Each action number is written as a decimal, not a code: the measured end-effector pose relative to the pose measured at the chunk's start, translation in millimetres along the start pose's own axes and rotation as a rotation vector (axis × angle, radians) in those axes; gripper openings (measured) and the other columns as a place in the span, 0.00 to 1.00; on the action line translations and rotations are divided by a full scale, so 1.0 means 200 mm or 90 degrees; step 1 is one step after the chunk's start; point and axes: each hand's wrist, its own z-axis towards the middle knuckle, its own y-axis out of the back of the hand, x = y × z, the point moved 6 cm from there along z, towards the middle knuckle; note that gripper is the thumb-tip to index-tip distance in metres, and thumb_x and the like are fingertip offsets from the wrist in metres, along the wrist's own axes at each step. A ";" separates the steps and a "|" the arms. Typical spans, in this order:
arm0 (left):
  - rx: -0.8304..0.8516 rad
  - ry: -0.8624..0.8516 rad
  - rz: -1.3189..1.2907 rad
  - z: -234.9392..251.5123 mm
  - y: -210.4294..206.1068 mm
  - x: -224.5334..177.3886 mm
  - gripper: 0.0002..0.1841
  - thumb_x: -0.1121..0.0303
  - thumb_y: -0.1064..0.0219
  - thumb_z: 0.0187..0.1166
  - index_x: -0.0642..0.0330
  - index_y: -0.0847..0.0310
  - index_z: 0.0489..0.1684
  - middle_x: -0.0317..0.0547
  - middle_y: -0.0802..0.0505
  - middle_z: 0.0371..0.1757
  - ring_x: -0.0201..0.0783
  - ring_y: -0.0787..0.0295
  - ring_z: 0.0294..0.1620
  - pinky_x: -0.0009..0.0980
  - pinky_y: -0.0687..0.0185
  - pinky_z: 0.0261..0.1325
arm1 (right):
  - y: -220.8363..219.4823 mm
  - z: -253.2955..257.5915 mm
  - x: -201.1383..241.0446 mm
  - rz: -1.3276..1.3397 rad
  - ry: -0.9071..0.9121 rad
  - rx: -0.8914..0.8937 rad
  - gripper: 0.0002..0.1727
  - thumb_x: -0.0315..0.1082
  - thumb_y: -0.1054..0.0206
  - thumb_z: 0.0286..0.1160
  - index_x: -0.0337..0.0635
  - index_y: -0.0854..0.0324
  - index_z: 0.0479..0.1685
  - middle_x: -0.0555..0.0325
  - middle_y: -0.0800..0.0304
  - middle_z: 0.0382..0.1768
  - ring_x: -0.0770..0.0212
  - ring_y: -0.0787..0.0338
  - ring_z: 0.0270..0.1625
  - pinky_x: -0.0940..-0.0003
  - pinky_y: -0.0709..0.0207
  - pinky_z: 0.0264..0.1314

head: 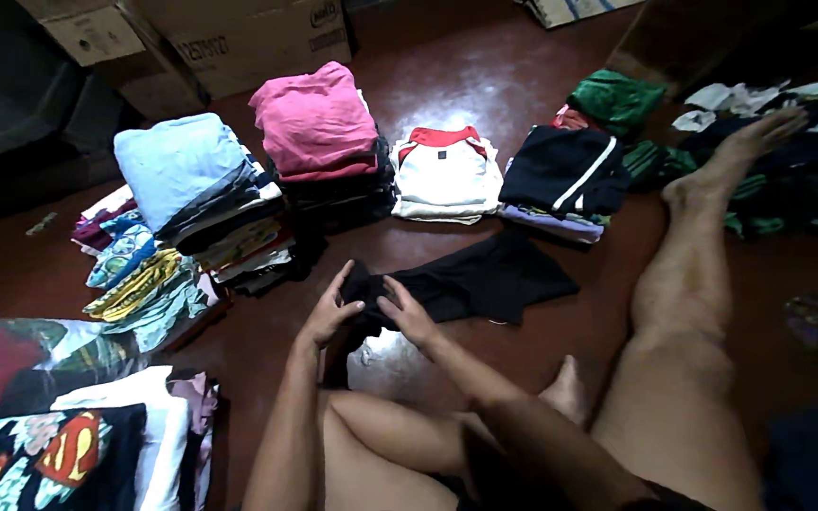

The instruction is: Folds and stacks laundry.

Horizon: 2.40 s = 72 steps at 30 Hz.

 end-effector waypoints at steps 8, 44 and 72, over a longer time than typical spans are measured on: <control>0.204 -0.047 -0.228 -0.03 -0.11 -0.03 0.56 0.50 0.28 0.73 0.38 0.69 0.99 0.59 0.39 0.93 0.64 0.15 0.71 0.58 0.13 0.67 | -0.01 0.08 -0.16 0.301 -0.231 -0.199 0.20 0.29 0.33 0.80 0.39 0.23 0.71 0.44 0.08 0.52 0.51 0.06 0.49 0.51 0.10 0.49; -0.072 0.244 0.162 0.08 0.06 0.17 0.20 0.61 0.45 0.93 0.58 0.27 0.78 0.52 0.07 0.58 0.43 0.04 0.44 0.39 0.08 0.49 | 0.22 0.06 -0.08 -0.505 -0.125 -0.164 0.32 0.33 0.47 0.86 0.47 0.40 0.92 0.53 0.34 0.89 0.47 0.34 0.90 0.35 0.40 0.86; -0.018 0.256 0.267 0.10 -0.14 0.23 0.27 0.54 0.40 0.89 0.59 0.30 0.82 0.54 0.13 0.71 0.45 0.11 0.64 0.46 0.14 0.68 | 0.71 -0.33 -0.22 -0.652 -0.065 -0.268 0.36 0.53 0.32 0.74 0.61 0.29 0.86 0.50 0.48 0.94 0.36 0.46 0.93 0.28 0.43 0.85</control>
